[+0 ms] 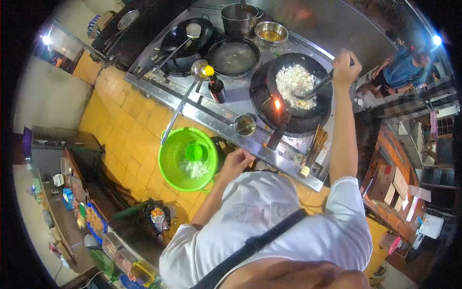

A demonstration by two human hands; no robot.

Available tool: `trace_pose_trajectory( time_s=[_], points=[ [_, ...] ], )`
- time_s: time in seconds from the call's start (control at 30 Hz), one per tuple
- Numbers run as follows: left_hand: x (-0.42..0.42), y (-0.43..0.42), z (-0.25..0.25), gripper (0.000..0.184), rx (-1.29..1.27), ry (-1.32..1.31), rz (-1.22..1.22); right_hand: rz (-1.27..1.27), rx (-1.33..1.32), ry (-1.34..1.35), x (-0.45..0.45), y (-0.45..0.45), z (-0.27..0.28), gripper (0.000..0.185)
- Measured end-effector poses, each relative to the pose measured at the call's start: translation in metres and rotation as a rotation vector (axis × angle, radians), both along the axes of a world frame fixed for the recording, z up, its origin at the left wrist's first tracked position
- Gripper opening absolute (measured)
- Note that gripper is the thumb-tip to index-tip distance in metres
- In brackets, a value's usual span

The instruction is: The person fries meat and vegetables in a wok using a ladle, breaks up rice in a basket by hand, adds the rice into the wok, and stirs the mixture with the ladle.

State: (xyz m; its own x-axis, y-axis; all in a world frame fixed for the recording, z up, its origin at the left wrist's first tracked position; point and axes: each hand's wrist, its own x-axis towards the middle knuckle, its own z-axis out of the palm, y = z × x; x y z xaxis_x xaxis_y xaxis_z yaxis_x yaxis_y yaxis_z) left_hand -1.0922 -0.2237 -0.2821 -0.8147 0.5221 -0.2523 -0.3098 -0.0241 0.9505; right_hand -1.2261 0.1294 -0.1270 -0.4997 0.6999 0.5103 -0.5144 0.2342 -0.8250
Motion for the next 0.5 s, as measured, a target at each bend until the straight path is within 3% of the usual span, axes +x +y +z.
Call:
trace_pose_trajectory(
  time_s=[0.1,0.13,0.17,0.23,0.27,0.37,0.5],
  points=[
    [-0.002,-0.001,0.003,0.016,0.034,0.251,0.017,0.078,-0.06,0.066,0.014,-0.01,0.021,0.025],
    [-0.002,-0.004,0.0,0.014,0.024,0.222,0.038,-0.096,-0.05,0.003,0.007,-0.012,0.002,0.026],
    [-0.002,-0.007,-0.003,0.014,0.021,0.224,0.037,-0.097,-0.052,0.005,0.005,-0.009,-0.003,0.026],
    [-0.006,-0.011,-0.007,0.013,0.025,0.075,0.002,0.054,-0.036,0.042,-0.004,0.001,-0.004,0.024],
    [-0.006,-0.013,0.002,0.015,-0.14,0.142,-0.007,0.027,0.04,0.023,-0.001,-0.003,0.01,0.023],
    [-0.008,-0.02,-0.016,0.015,-0.201,0.149,-0.013,0.118,-0.052,0.154,0.006,-0.012,0.033,0.022],
    [-0.006,-0.02,-0.038,0.015,-0.134,0.127,0.1,0.12,-0.075,0.117,-0.015,-0.016,0.0,0.015]
  ],
)
